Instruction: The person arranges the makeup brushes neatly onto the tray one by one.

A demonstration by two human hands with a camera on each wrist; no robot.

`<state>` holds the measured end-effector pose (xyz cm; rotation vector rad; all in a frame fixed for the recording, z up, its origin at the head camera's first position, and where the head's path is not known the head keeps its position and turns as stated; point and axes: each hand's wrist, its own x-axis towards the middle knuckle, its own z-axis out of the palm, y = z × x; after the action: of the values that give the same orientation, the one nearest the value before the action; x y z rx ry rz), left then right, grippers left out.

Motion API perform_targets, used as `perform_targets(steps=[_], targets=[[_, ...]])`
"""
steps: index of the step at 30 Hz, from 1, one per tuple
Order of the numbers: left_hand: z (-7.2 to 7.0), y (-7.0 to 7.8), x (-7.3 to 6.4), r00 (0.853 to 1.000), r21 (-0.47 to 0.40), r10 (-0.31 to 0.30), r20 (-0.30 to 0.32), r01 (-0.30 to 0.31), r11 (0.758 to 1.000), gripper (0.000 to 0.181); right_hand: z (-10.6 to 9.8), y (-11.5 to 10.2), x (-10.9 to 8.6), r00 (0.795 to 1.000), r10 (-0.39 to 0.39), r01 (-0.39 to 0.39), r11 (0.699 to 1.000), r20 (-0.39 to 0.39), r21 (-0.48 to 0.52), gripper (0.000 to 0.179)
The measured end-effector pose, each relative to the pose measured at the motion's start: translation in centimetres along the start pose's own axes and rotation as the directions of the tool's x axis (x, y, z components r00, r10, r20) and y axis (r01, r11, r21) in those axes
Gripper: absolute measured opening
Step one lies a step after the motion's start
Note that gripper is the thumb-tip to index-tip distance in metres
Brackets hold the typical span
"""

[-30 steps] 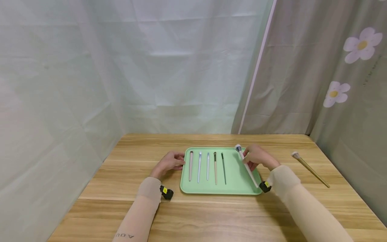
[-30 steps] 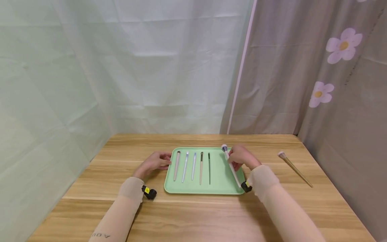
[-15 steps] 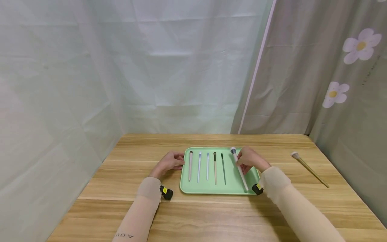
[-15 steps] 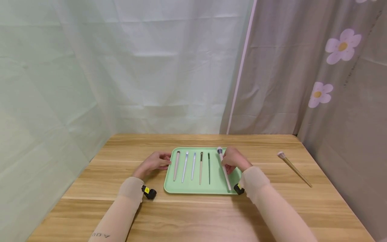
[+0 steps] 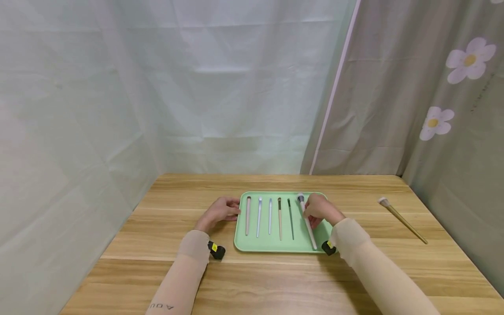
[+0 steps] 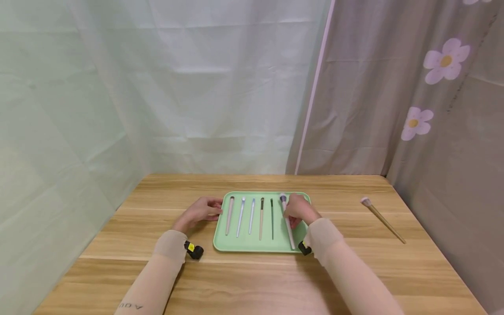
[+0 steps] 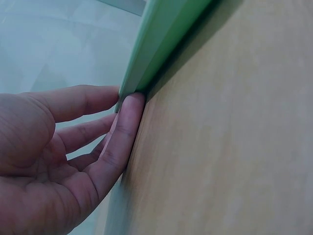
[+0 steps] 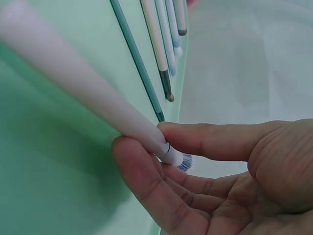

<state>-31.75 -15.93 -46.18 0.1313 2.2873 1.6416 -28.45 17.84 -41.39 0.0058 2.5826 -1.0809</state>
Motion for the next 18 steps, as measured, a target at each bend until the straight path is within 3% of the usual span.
perform_targets(steps=[18], targets=[[-0.1,-0.2,0.1,1.0,0.013,0.006,0.002,-0.006,1.0,0.044,1.1,0.1,0.8,0.999,0.031,-0.036,0.993,-0.043,-0.116,0.017]])
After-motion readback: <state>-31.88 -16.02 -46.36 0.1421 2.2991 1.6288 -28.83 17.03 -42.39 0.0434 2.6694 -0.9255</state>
